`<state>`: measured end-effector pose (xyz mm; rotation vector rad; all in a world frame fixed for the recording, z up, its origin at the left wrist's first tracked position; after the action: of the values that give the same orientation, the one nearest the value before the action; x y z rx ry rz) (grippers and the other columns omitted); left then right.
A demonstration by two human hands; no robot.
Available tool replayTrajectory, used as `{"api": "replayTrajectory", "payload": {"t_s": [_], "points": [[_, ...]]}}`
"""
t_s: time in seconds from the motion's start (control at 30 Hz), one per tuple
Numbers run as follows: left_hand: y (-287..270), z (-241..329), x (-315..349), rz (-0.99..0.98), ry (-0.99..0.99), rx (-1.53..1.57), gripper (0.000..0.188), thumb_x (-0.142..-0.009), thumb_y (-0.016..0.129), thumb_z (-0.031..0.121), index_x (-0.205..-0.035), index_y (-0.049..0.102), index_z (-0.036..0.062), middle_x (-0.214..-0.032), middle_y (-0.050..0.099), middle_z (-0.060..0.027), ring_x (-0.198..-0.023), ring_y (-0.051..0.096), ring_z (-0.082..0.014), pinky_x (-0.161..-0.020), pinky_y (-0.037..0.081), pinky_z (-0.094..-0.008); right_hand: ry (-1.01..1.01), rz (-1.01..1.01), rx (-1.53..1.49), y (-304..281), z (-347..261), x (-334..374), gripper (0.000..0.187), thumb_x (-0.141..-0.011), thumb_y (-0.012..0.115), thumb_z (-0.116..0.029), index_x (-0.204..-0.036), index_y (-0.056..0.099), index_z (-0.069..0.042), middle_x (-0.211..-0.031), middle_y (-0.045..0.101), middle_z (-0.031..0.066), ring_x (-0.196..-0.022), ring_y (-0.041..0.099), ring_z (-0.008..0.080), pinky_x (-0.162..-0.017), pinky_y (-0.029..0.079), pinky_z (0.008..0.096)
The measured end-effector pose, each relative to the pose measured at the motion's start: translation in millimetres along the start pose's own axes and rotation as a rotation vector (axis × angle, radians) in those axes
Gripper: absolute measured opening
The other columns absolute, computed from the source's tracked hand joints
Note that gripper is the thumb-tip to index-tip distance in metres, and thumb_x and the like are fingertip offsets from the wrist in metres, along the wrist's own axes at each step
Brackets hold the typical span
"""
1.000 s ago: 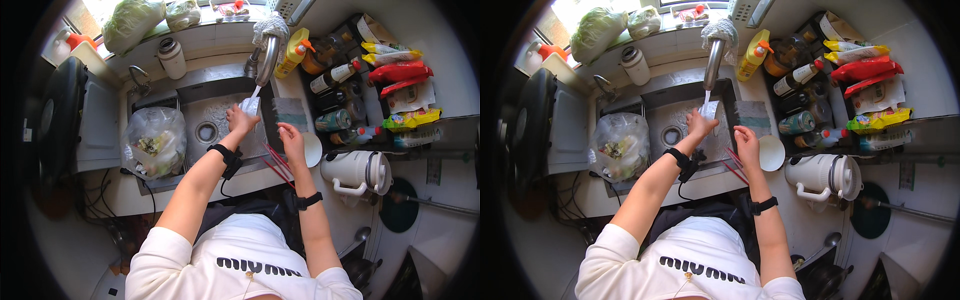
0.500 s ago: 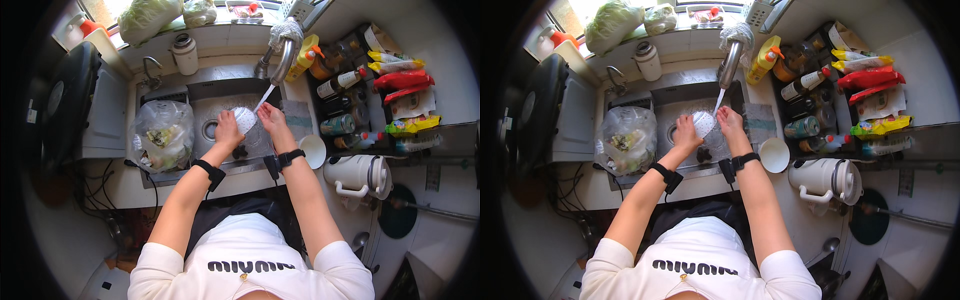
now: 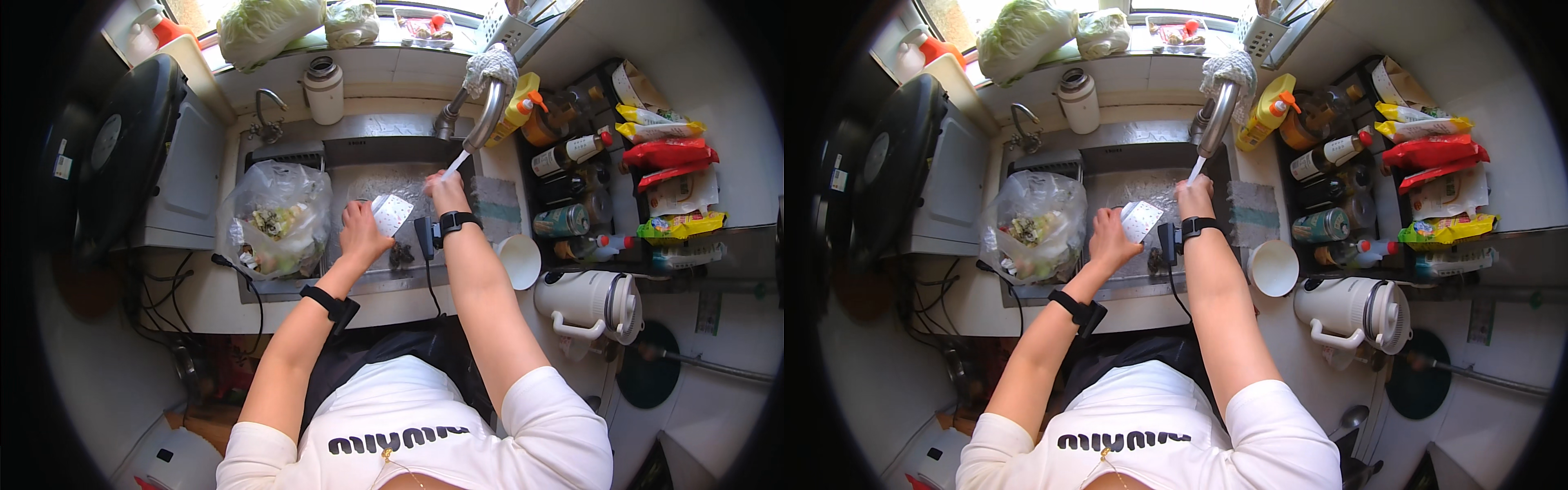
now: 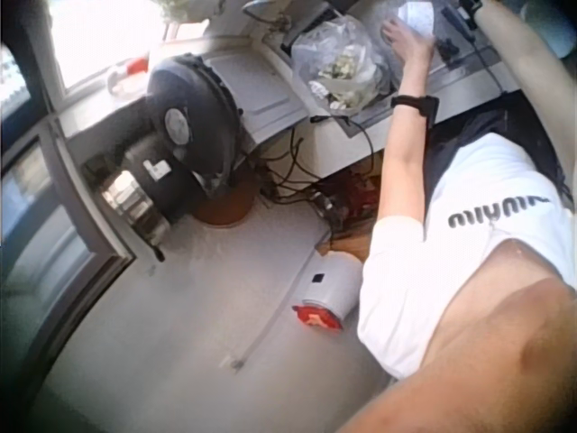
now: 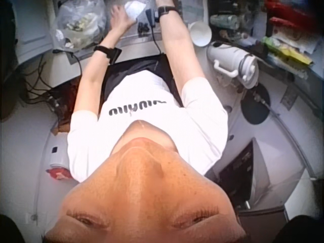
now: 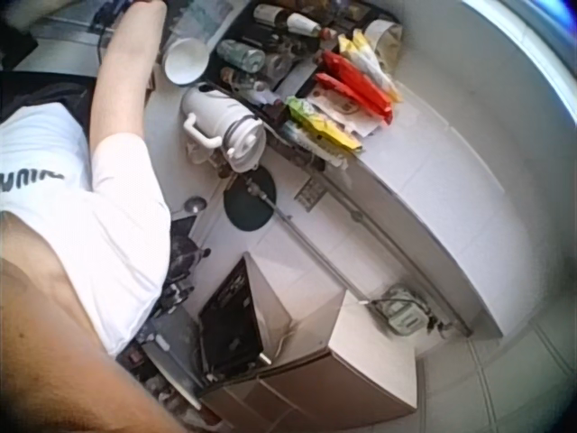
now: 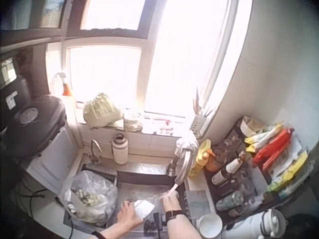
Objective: The person washes several bowls and chopsticks in the kitchen sink using a sponge and running water, then rinses them and places them on a drying rack. The person also wipes the countertop and stovetop with a cloth.
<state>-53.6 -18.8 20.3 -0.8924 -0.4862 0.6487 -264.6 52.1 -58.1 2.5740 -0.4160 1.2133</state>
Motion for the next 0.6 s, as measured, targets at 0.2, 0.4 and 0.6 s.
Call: {"api": "replayTrajectory", "payload": {"t_s": [0.2,0.4,0.6], "points": [[5,-1,-4,0.015,0.032,-0.010,0.073,-0.052,0.081,0.020,-0.114,0.046,0.0024,-0.113,0.043,-0.0141,-0.110,0.045,-0.0337,-0.085,0.050,-0.0410,0.426,-0.544,-0.027,-2,7,23,0.035,-0.094,0.042,-0.028,-0.066,0.046,-0.007,-0.051,0.037,-0.0013,-0.037,0.032,0.0099,-0.034,0.026,0.0219],[16,14,-16,-0.025,0.083,-0.013,0.073,-0.052,0.081,0.019,-0.114,0.047,0.0017,-0.112,0.044,-0.0144,-0.110,0.045,-0.0341,-0.085,0.051,-0.0407,-0.027,-0.620,0.432,-20,-8,39,0.012,-0.090,0.057,-0.012,-0.097,0.063,-0.006,-0.076,0.064,0.0019,-0.061,0.060,0.0080,-0.051,0.049,0.0192],[22,35,-21,-0.026,0.135,0.014,0.071,-0.052,0.080,0.017,-0.113,0.047,0.0023,-0.111,0.045,-0.0144,-0.110,0.045,-0.0339,-0.085,0.051,-0.0409,-0.332,-0.693,0.665,-18,-17,55,0.015,-0.089,0.059,-0.018,-0.089,0.065,-0.004,-0.074,0.063,0.0003,-0.061,0.057,0.0050,-0.052,0.048,0.0178]]}}
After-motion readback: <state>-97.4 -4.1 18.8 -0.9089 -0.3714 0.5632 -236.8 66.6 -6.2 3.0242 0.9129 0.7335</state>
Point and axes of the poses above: each hand's wrist, its own x-axis away from the middle knuckle, its own y-axis out of the palm, z = x × y, the point moved 5 cm from there along -x, towards the middle knuckle
